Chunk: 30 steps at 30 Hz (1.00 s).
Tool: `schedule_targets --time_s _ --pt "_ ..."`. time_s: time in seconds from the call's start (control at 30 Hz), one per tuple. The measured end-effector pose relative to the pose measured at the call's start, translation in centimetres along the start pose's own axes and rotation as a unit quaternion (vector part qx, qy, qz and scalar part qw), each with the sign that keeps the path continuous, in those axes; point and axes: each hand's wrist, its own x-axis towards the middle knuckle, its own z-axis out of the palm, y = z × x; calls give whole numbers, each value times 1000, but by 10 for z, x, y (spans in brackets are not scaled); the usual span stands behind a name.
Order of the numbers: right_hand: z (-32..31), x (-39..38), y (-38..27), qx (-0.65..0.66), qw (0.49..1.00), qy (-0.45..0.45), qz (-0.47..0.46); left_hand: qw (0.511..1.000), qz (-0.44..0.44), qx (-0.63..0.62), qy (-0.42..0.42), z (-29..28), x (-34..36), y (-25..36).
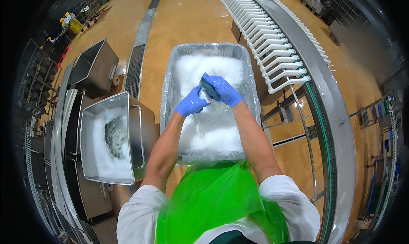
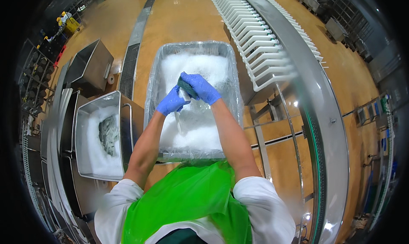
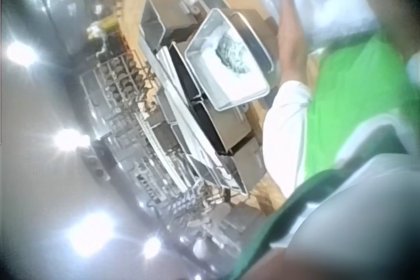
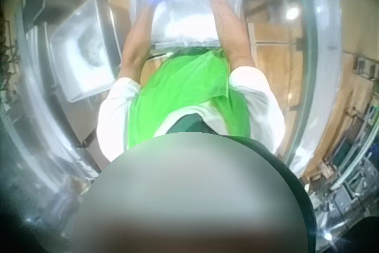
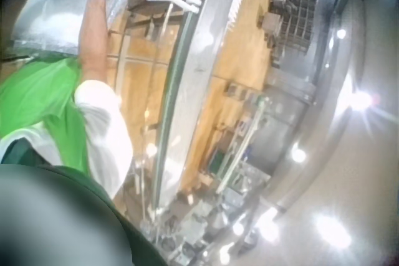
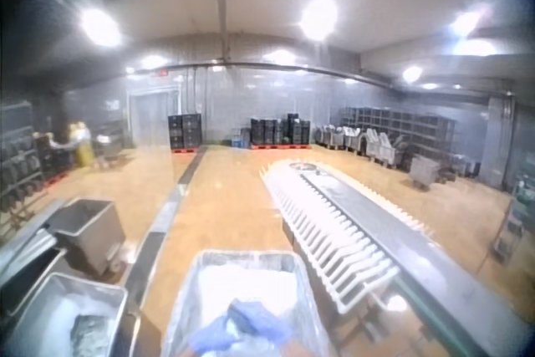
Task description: The person repeatedly scrubs white plastic parts with a green sponge in a soapy water tub, rinses them, and places them on a conveyor belt. The process is repeated for multiple parts throughout the clip.
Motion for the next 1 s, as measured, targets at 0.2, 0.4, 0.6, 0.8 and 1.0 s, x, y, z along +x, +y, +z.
schedule_targets --time_s 0.2,0.4,0.6,0.8,1.0 --pt "-8 -6 16 -239 906 307 -166 998 9 -51 25 -4 7 -10" --pt "-2 -28 7 -554 759 141 -312 991 -53 -100 -68 -5 9 -9" --pt "-29 -42 -2 -521 761 219 -319 979 -74 -167 -91 -8 17 -10" --pt "-30 -39 19 -262 901 248 -242 930 -82 -329 -140 -10 7 -4" --pt "6 -15 -2 -206 957 134 -151 799 -223 -515 -216 7 3 1"
